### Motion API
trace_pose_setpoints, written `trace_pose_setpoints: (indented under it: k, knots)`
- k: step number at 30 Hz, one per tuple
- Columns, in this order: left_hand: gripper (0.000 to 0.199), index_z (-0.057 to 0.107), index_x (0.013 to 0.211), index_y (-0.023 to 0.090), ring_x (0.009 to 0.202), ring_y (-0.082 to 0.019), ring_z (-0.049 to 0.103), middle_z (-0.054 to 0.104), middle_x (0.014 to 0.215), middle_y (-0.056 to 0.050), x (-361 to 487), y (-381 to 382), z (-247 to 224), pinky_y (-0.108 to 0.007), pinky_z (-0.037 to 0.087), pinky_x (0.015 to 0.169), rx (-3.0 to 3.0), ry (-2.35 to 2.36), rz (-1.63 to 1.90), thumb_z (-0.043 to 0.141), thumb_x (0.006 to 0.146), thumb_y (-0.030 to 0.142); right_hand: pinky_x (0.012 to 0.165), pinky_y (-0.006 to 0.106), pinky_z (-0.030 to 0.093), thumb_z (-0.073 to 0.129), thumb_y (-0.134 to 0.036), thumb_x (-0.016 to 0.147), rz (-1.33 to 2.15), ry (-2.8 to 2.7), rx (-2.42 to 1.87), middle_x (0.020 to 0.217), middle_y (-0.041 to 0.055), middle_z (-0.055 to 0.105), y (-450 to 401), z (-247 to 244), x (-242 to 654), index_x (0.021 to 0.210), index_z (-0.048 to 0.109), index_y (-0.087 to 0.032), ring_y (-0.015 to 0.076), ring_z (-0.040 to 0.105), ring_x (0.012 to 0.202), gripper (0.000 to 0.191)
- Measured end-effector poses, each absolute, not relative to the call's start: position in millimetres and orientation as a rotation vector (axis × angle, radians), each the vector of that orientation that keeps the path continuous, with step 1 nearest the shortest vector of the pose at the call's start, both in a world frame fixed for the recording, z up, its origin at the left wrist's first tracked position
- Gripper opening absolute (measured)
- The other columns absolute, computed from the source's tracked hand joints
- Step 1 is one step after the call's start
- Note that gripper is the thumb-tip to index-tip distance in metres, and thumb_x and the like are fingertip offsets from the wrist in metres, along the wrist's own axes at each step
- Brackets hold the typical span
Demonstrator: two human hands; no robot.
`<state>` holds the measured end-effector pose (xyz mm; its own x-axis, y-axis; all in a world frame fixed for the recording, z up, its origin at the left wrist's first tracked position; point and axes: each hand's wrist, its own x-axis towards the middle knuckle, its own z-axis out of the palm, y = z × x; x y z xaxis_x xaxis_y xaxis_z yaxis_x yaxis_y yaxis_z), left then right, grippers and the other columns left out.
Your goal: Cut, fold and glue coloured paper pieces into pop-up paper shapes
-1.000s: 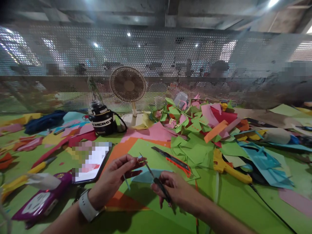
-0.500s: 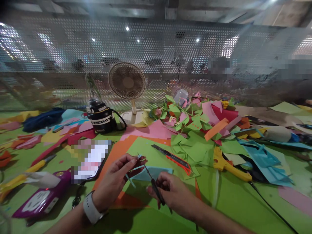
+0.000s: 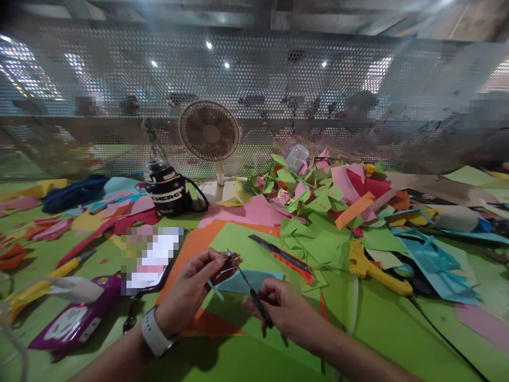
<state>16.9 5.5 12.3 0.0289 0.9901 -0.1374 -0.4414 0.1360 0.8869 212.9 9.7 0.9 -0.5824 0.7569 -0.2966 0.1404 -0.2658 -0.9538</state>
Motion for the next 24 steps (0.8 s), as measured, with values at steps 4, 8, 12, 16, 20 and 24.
trace_pose_setpoints:
  k: [4,8,12,16,20,24]
  knots:
    - [0.028,0.057,0.069,0.018,0.087,-0.019,0.067,0.072,0.085,-0.004,16.3,7.2,10.7,-0.036,0.05,0.088,0.762,0.955,1.275,0.076,0.067,0.038,0.044,0.018,0.038,0.073,-0.054,0.064,1.887,-1.565,-1.144,0.053,-0.0089,0.042,11.9,1.9,211.4,0.066,0.045,-0.019,0.0037,0.038,0.043,0.045]
    - [0.031,0.059,0.072,0.017,0.086,-0.021,0.068,0.072,0.092,-0.007,14.7,9.3,10.6,-0.035,0.054,0.079,0.697,1.019,1.197,0.077,0.065,0.04,0.037,0.017,0.025,0.068,-0.057,0.069,1.867,-1.591,-1.242,0.048,-0.0077,0.049,15.4,4.3,213.8,0.07,0.048,-0.018,0.0024,0.033,0.038,0.043]
    - [0.032,0.059,0.071,0.016,0.082,-0.022,0.069,0.072,0.092,-0.009,13.5,10.5,11.0,-0.031,0.055,0.072,0.641,1.066,1.154,0.079,0.063,0.039,0.035,0.018,0.016,0.064,-0.061,0.071,1.874,-1.584,-1.311,0.048,-0.0065,0.054,16.6,6.8,216.5,0.073,0.05,-0.017,0.0018,0.027,0.033,0.046]
    - [0.031,0.06,0.071,0.015,0.079,-0.021,0.07,0.073,0.091,-0.011,13.7,9.9,11.7,-0.029,0.055,0.069,0.601,1.073,1.139,0.079,0.064,0.038,0.035,0.018,0.015,0.064,-0.063,0.068,1.884,-1.557,-1.361,0.046,-0.0071,0.053,16.4,8.7,215.5,0.072,0.05,-0.017,0.0017,0.027,0.033,0.048]
    - [0.029,0.06,0.071,0.015,0.081,-0.022,0.07,0.073,0.089,-0.011,14.1,9.5,11.4,-0.03,0.055,0.071,0.565,1.047,1.15,0.08,0.064,0.035,0.035,0.018,0.016,0.063,-0.065,0.068,1.882,-1.552,-1.386,0.046,-0.0067,0.053,16.2,9.3,215.0,0.072,0.051,-0.017,0.0017,0.029,0.034,0.05]
    - [0.027,0.059,0.069,0.015,0.082,-0.022,0.07,0.073,0.086,-0.011,14.9,9.9,10.5,-0.03,0.056,0.072,0.541,1.024,1.171,0.08,0.064,0.032,0.036,0.019,0.018,0.063,-0.067,0.066,1.879,-1.551,-1.388,0.045,-0.0072,0.052,15.3,8.9,215.3,0.072,0.05,-0.017,0.0021,0.03,0.034,0.052]
